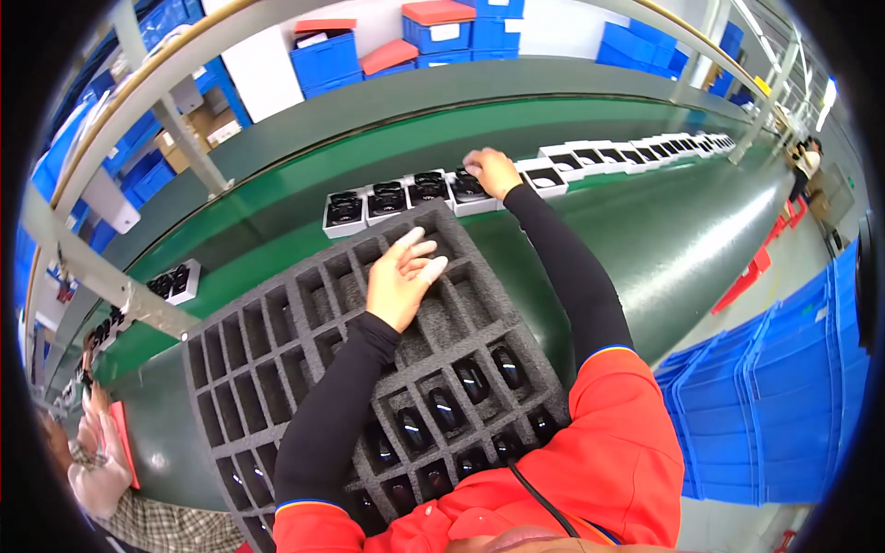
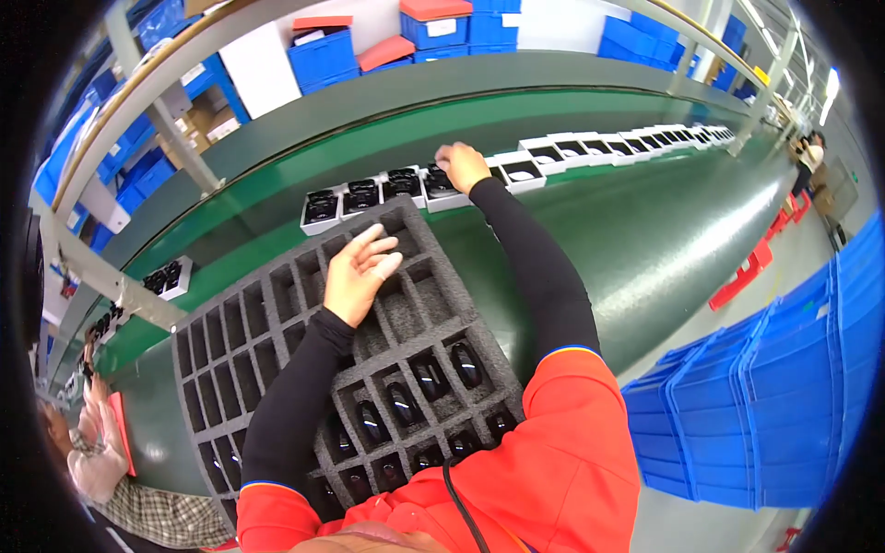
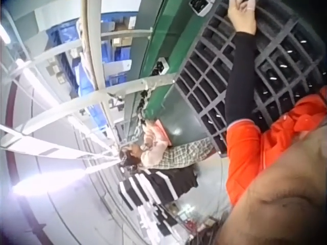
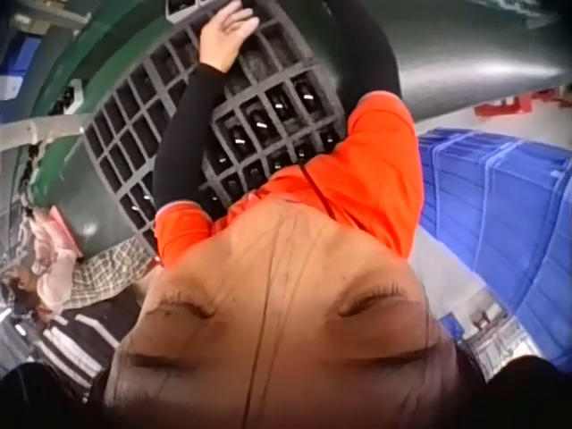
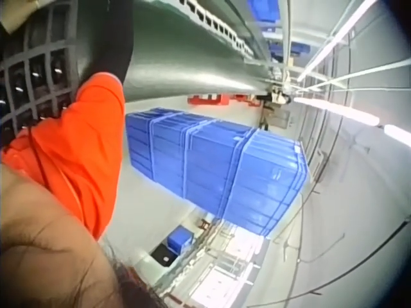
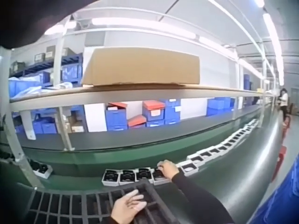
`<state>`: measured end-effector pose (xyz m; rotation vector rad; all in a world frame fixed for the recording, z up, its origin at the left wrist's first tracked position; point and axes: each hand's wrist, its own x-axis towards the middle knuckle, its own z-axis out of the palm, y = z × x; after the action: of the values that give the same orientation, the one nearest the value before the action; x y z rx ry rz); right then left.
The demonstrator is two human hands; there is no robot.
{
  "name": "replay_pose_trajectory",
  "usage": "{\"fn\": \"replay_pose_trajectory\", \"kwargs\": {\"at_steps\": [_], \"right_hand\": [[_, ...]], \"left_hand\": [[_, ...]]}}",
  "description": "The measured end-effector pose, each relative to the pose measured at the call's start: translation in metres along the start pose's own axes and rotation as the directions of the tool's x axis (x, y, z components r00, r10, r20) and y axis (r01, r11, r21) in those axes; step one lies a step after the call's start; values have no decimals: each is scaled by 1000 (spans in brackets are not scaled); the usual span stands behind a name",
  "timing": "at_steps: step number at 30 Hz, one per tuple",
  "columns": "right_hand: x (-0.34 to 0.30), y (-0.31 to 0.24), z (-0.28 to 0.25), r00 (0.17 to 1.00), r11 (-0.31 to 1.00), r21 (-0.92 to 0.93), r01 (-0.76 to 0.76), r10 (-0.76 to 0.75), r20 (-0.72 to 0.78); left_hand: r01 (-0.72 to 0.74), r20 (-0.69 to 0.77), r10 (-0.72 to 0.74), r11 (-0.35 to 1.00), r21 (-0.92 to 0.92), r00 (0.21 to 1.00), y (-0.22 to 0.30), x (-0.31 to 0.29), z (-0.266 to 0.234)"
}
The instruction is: The person assembles electronic products by hand on a production line, then places the finished products into a storage tray.
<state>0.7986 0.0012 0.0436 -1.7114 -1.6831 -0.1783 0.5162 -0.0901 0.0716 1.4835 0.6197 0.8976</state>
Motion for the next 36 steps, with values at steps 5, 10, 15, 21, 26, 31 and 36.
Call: {"fn": "replay_pose_trajectory", "kwargs": {"at_steps": [5,10,15,21,26,31,36], "right_hand": [[4,27,9,993,999,30,27,-31,117],[-17,-32,-25,984,978,118,170,-174,26],[-50,-63,30,981,874,485,25,-114,155],[-51,-59,35,948,772,551,-317,276,158],[-74,-61,14,943,787,519,-333,288,169],[-84,-95,-63,971,704,672,-231,213,110],[-80,-163,-199,972,375,919,119,-231,-32]], "left_hand": [[3,159,-35,981,194,987,40,-29,-12],[-89,283,-99,807,583,954,134,-158,-50],[-28,539,-165,943,332,826,121,-217,-74],[13,270,-6,1000,-24,963,50,-299,-67],[-95,-38,87,940,-326,995,-8,-341,-43],[-300,-410,65,784,-543,910,-42,-396,-16],[-543,-886,-121,751,-376,447,54,-443,3]]}}
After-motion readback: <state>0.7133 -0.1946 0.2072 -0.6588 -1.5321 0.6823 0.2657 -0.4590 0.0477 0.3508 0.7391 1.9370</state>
